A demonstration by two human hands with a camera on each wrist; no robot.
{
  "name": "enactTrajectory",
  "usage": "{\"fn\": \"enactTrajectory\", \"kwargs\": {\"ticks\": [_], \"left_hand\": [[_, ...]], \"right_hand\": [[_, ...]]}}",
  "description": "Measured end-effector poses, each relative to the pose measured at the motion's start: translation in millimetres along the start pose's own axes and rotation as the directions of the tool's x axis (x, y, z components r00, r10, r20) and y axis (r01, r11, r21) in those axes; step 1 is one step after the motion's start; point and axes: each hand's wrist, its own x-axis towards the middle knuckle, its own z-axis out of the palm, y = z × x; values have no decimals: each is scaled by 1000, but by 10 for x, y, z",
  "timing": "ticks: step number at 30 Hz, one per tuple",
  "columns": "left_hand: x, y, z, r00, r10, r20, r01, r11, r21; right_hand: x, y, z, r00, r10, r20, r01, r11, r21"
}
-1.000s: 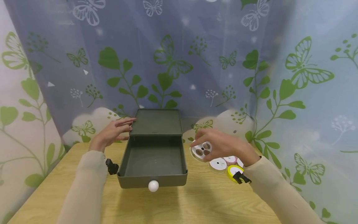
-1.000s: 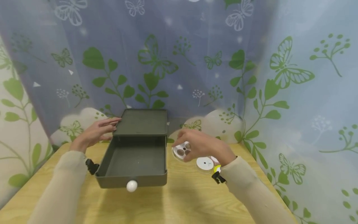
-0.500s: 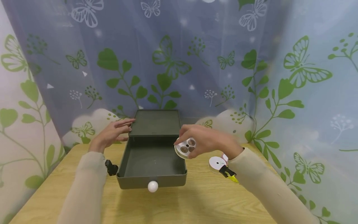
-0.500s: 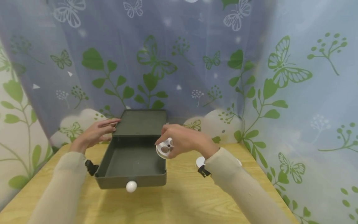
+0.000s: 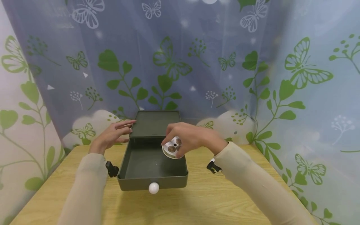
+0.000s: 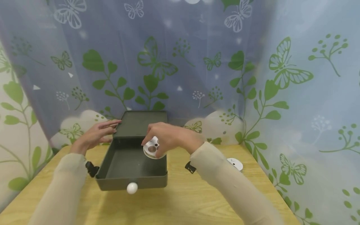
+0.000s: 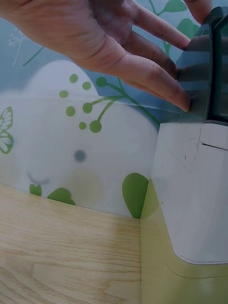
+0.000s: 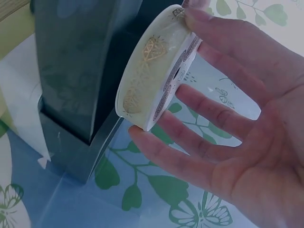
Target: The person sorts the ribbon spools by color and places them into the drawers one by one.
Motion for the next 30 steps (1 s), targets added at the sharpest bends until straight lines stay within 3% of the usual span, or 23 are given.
{"fn": "enactTrajectory", "kwargs": {"ticks": [15, 30], "left_hand": [[35, -10, 14, 1000, -13, -7, 13, 1000, 4], [27, -6, 6, 1000, 0, 8, 0, 1000, 5]], "right_hand": [[349, -143, -71, 998, 6, 63, -7, 1000, 4], [769, -308, 48, 984, -33, 174, 35, 999, -3]]}}
